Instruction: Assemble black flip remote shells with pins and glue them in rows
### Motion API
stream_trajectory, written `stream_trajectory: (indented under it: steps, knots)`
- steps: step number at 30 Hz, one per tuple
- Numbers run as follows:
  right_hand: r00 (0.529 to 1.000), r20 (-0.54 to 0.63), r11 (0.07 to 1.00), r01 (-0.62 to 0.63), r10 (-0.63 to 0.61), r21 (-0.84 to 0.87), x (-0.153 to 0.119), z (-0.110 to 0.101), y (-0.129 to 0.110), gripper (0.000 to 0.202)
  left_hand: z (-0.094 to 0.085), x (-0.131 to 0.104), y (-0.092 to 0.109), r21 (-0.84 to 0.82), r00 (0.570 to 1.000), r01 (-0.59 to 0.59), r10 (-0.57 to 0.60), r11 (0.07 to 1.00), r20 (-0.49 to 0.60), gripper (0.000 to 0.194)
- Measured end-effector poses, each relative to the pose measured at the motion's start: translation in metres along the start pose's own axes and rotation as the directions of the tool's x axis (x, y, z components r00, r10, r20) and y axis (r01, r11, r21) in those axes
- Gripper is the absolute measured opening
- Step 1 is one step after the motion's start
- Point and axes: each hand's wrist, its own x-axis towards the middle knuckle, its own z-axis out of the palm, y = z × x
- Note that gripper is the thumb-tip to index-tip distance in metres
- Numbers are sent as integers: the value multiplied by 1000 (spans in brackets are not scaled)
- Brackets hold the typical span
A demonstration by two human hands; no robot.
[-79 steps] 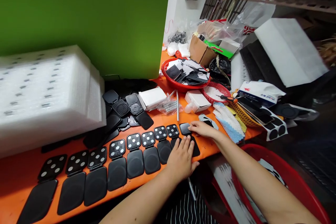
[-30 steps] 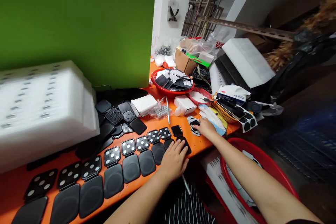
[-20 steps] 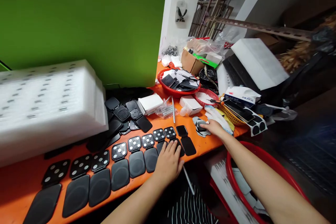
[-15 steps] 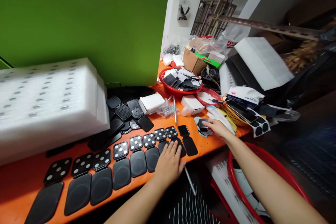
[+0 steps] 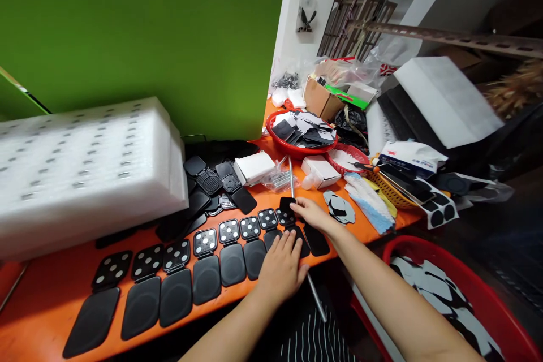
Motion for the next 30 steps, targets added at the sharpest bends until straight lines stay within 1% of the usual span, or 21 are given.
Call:
stream_trajectory:
  steps: [2, 4, 9, 12, 15, 22, 27, 30]
  knots:
    - [999, -48, 1000, 11, -12, -26, 2, 1, 4, 32, -1, 0, 0, -4, 1000, 7, -7, 1000, 1, 56]
    - [998, -53, 999, 16, -18, -44, 1, -1, 7, 32, -2, 0, 1, -9, 1000, 10, -10, 1000, -5, 55]
    - [997, 79, 995, 21, -14, -95, -4, -4, 14, 34, -5, 1, 2, 3, 1000, 26, -26, 1000, -2, 56]
    - [988, 155, 988, 44, -21, -145, 1, -2, 16, 33, -7, 2, 2, 3, 999, 35, -35, 999, 19, 58]
    - [981, 192, 978, 67, -29, -196, 8, -1, 20, 33, -8, 3, 3, -4, 998, 46, -46, 999, 34, 61]
    - [984, 179, 950, 78, -24, -302, 12, 0, 23, 33, -8, 5, 2, -21, 997, 55, -54, 998, 53, 61]
    - [989, 149, 928, 69, -15, -366, 10, 3, 18, 32, -6, 5, 1, -25, 997, 51, -50, 998, 57, 62]
    - [988, 154, 914, 69, -7, -400, 9, 2, 12, 31, -7, 6, 2, -23, 997, 53, -52, 998, 60, 61]
